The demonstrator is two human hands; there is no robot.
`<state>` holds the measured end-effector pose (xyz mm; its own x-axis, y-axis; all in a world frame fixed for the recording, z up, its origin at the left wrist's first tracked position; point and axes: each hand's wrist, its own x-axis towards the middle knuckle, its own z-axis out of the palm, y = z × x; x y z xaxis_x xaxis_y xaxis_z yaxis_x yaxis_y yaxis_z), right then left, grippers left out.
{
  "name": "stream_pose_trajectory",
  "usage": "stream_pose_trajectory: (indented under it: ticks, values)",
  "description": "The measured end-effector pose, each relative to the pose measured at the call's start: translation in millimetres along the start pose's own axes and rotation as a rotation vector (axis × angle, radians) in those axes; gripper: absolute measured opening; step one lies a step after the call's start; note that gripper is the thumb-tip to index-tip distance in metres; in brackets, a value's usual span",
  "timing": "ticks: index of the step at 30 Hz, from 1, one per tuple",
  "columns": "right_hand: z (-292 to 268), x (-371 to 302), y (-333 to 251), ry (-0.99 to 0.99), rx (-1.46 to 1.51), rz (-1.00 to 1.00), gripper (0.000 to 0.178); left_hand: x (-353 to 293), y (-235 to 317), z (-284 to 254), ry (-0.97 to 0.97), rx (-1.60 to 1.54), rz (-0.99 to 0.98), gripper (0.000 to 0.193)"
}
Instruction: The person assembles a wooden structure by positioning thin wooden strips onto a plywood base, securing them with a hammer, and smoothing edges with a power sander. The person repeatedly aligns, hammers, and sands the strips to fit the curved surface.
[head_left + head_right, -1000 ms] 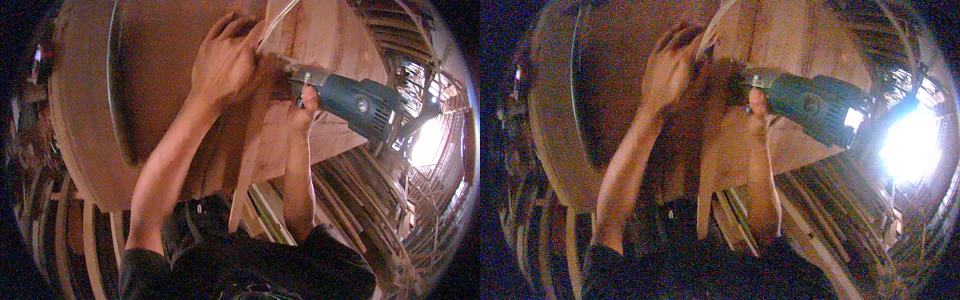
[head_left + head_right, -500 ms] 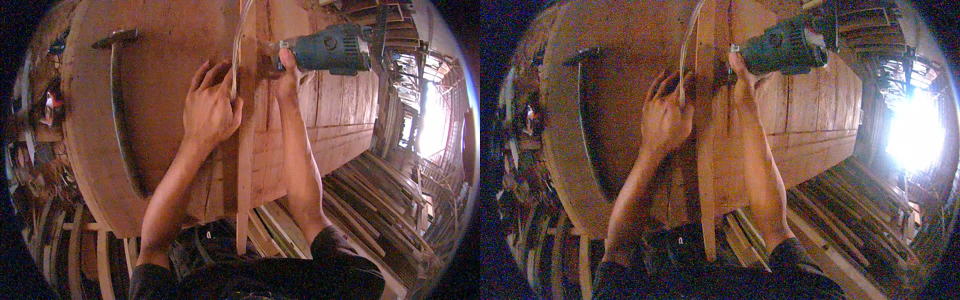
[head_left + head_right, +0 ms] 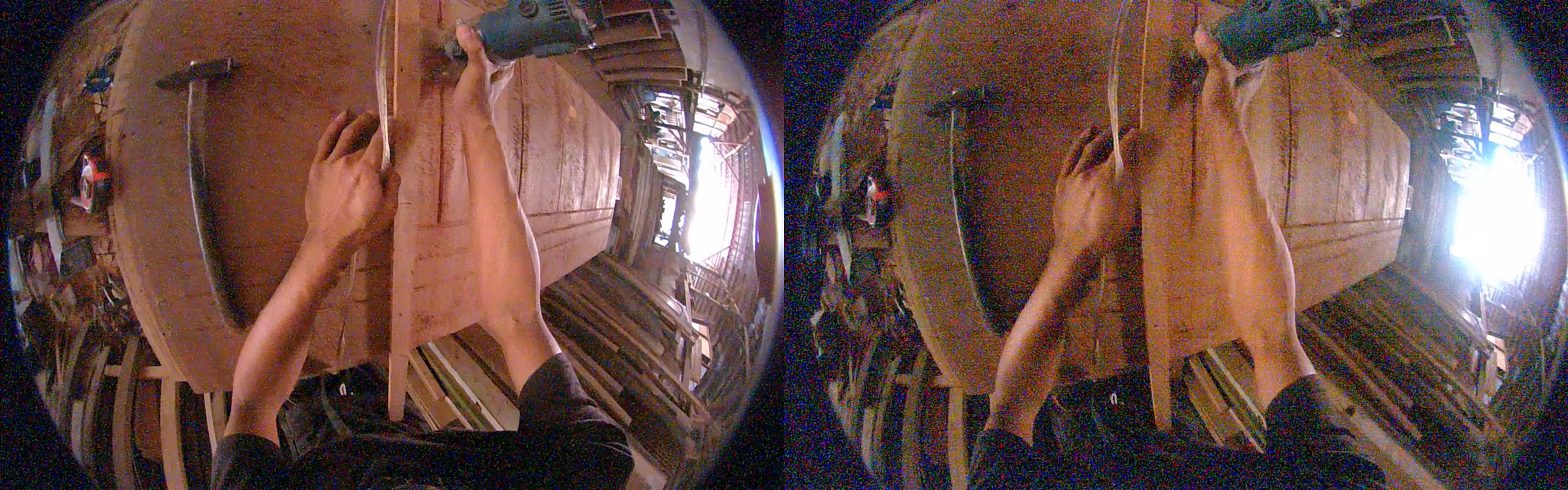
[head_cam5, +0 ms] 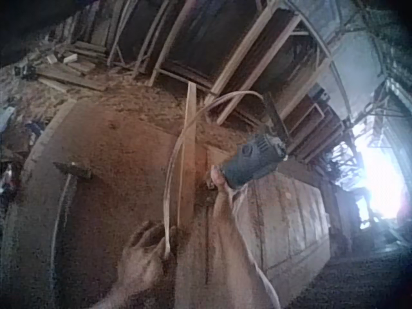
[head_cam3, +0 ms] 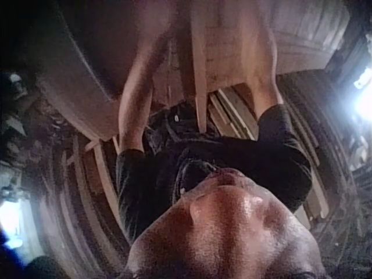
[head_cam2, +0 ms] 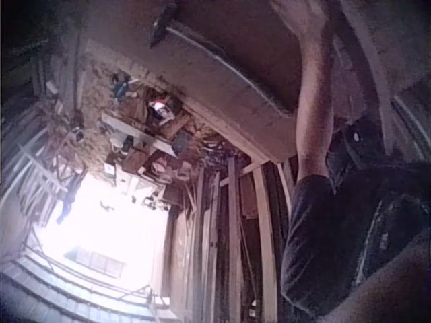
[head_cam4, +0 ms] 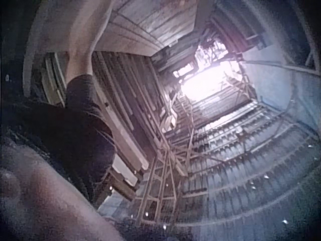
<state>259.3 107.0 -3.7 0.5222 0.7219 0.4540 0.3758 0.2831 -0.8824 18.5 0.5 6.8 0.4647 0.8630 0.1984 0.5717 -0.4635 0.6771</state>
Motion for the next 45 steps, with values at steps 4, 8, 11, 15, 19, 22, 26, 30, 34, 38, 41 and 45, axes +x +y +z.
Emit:
stream_pose_trajectory:
  ticks: [4,8,11,15,19,22,26,30,34,38,41,45]
  values:
    - [4,19,9,0.011,0.003,-0.020,0.058,1,5,-3,-0.002,-0.019,0.005,0.060]
    - [16,38,18,0.019,-0.004,-0.038,0.056,5,0,-2,0.001,-0.066,0.015,0.060]
    - [20,50,24,0.026,-0.012,-0.042,0.055,7,-1,-1,0.003,-0.072,0.021,0.060]
    - [29,63,31,0.026,-0.016,-0.051,0.053,10,-3,-3,-0.029,-0.044,0.008,0.060]
    - [35,77,36,0.033,-0.019,-0.065,0.051,9,-7,3,0.009,-0.013,0.051,0.060]
    - [41,86,40,0.032,-0.016,-0.073,0.050,9,-3,-3,0.022,-0.041,0.003,0.059]
    - [47,96,44,0.038,-0.009,-0.081,0.048,9,-3,-7,0.033,-0.065,-0.004,0.060]
    - [54,102,46,0.043,0.001,-0.093,0.046,10,-5,-8,-0.019,-0.062,-0.013,0.061]
    - [60,111,50,0.041,0.013,-0.094,0.044,10,-4,-11,-0.033,-0.094,-0.021,0.063]
    - [72,122,52,0.052,0.047,-0.108,0.042,8,-5,-12,-0.019,-0.063,-0.012,0.063]
    - [74,130,49,0.070,0.067,-0.112,0.041,10,-2,-10,-0.005,-0.074,-0.004,0.060]
    - [59,146,33,0.095,0.104,-0.227,0.039,11,-1,6,0.056,-0.056,0.054,0.057]
